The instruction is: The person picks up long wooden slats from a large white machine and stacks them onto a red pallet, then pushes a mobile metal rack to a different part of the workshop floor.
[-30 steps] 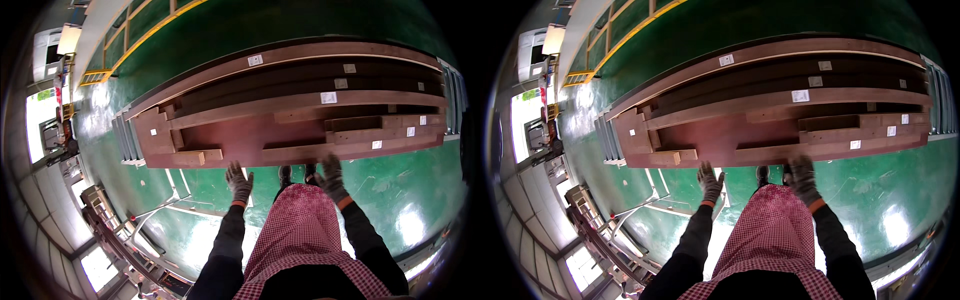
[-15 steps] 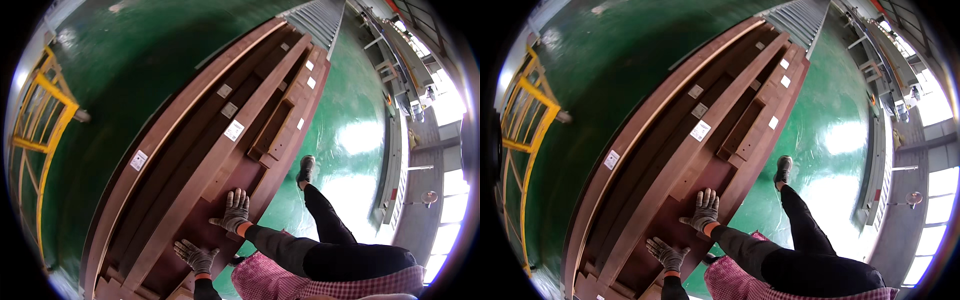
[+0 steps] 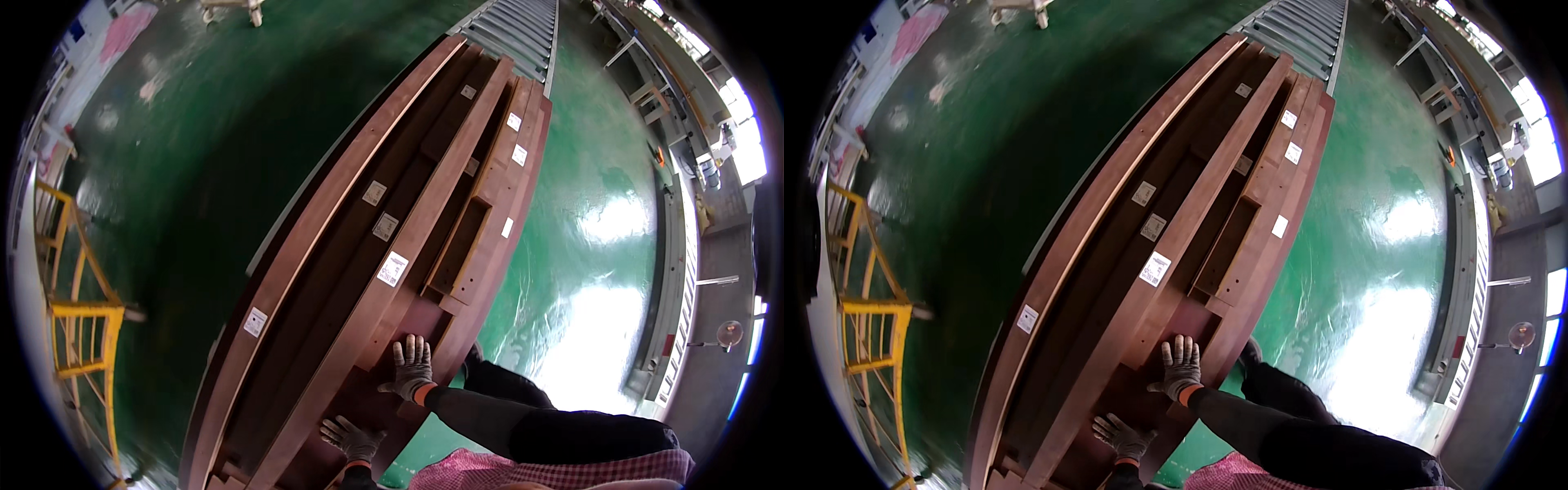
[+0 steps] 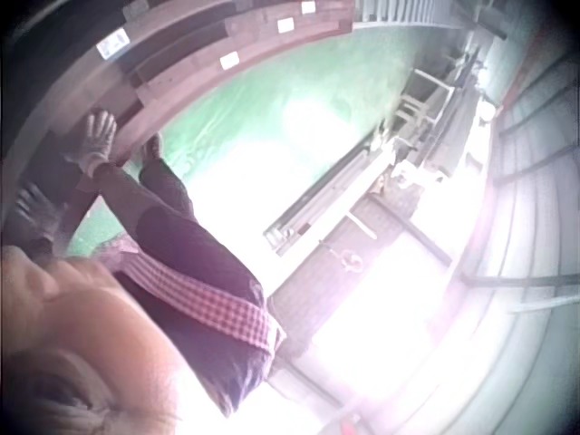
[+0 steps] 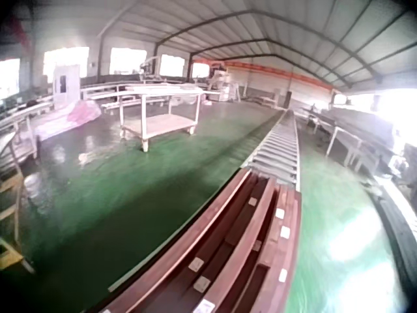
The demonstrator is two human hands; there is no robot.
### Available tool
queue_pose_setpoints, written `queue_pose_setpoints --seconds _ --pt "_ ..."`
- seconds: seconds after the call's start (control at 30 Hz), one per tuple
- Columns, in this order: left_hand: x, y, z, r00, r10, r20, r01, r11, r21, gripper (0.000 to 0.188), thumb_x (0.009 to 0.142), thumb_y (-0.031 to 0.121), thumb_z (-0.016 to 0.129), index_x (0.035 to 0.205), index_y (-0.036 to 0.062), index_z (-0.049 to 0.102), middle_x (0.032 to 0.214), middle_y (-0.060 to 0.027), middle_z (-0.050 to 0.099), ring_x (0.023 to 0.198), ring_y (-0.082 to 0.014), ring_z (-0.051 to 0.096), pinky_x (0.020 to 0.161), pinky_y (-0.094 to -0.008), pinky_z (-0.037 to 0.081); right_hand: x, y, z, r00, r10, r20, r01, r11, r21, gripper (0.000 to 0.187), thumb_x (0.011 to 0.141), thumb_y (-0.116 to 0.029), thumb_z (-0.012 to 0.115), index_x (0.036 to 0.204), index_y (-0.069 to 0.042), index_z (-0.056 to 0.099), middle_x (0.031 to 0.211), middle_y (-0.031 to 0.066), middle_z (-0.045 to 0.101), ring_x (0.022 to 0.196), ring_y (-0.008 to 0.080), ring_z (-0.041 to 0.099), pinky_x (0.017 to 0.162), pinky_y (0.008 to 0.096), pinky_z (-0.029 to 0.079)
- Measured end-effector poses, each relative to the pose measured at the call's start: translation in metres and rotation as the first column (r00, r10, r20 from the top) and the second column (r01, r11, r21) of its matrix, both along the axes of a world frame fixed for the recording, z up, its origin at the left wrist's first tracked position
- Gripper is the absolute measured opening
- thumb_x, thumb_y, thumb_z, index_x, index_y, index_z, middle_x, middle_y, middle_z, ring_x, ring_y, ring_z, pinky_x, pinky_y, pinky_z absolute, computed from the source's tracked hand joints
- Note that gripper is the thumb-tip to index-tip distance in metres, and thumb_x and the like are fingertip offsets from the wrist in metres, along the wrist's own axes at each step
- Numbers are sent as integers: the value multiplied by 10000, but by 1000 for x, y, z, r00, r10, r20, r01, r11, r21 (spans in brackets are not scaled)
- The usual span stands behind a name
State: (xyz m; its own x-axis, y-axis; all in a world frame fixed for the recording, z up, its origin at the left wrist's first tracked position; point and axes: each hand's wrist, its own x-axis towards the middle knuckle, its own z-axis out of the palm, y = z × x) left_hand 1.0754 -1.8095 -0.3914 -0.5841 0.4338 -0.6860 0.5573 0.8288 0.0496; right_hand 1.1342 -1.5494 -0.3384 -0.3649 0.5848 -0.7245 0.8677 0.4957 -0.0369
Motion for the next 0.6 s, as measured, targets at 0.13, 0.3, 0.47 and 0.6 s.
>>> queue_pose_setpoints --seconds 0.13,0.3,0.47,0.6 --pt "-4 14 23 999 -41 22 41 999 -15 1499 505 741 801 1508 -16 -16 1531 -395 -40 1415 -582 -90 1083 -724 -27 6 15 0 1000 16 -22 -16 1000 -9 1257 678 -808 602 1564 -86 80 1614 241 -28 1480 453 -84 1175 584 -68" --pt "-42 180 63 981 -81 179 104 987 -124 1467 612 760 731 1513 -6 -137 1545 -363 -161 1417 -547 -190 1096 -693 -59 -19 158 24 996 76 44 -76 997 -4 1133 757 -725 587 1550 -44 152 1611 238 82 1492 420 27 1194 556 -21" --pt "-52 381 26 976 -181 119 191 978 -80 1364 675 783 656 1539 35 -90 1581 -299 -142 1444 -508 -155 1124 -667 -35 23 188 118 786 -84 -612 267 940 214 716 814 -298 646 1414 2 393 1450 224 399 1397 374 331 1181 516 182" --pt "-48 592 7 983 -159 92 162 986 -25 1218 698 754 639 1559 78 106 1615 -230 95 1489 -404 113 1145 -604 196 101 107 191 582 -380 -719 642 757 120 654 754 -137 696 1347 -3 455 1365 242 481 1301 407 445 1120 563 293"
